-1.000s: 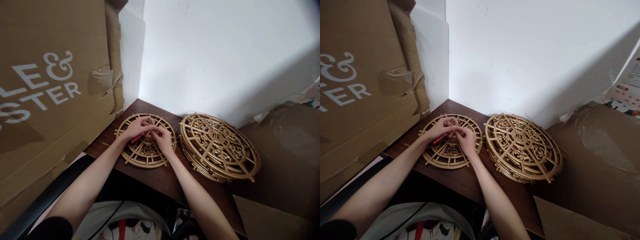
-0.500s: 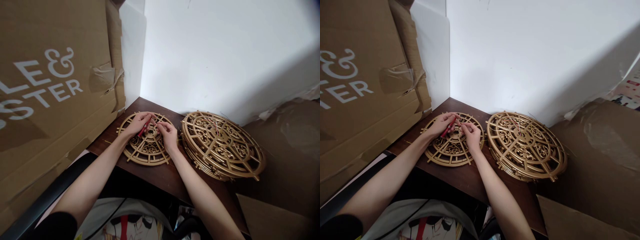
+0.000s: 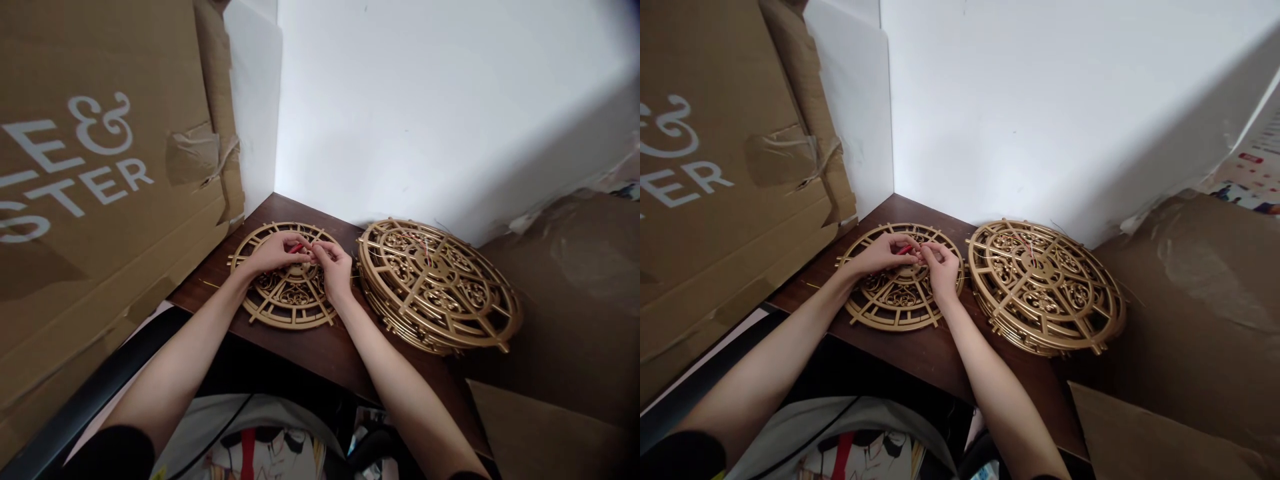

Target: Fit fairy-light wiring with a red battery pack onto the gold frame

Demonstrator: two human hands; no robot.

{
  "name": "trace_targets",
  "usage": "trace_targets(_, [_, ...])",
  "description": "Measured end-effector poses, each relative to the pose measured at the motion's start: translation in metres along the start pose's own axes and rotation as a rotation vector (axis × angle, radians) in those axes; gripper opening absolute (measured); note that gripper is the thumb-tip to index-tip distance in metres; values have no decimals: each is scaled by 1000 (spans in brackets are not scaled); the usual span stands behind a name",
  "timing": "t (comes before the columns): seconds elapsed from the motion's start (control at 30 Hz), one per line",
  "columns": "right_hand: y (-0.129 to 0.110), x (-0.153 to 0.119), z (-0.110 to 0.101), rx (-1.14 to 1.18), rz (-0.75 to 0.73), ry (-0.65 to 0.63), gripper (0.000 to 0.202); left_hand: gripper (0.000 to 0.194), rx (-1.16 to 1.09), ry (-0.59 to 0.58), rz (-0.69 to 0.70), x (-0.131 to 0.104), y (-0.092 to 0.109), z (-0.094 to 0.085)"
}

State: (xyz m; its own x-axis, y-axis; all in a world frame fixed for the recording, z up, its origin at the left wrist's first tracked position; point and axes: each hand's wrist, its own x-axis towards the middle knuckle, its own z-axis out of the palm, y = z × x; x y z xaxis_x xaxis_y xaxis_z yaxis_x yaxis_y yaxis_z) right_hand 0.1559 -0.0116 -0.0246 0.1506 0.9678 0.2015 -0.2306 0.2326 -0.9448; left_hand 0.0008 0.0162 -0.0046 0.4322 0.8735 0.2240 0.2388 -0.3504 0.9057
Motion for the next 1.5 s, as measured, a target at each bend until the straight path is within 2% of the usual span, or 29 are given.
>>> trace_targets(0.2, [2,1,0,22,15,5,21,26,-65,-64,-39,-1,-3,0])
trace_targets(0.33, [2,1,0,32,10,-12,20,21,-89,-65,-59,-3,-2,0])
trace_targets(0.57, [1,-1,-1,-46,-55,-16,17,15,-121,14,-103,-3,2,2])
trace_targets(0.73, [-2,-6,-1,-223,-147,-41,14,14,-188,73,-92,-1,0,3])
trace_targets(0.87, [-4,-8,0,-503,-298,-41,12,14,-244,154,-96,1,0,4])
trace_targets(0.97, [-2,-8,0,-725,-412,-101,18,15,-266,225,-109,1,0,5])
trace_targets(1.1, [3,-9,0,-939,-444,-157,17,17,-300,274,-113,3,-3,6])
trace_targets(1.27, [4,-13,1,-1051,-396,-152,18,17,-295,269,-109,3,-6,5])
trace_targets(1.4, [5,-12,2,-1033,-396,-180,20,20,-312,264,-108,3,-6,5])
trace_targets(1.5, [6,-10,1,-1007,-412,-213,14,21,-311,257,-97,3,-6,5])
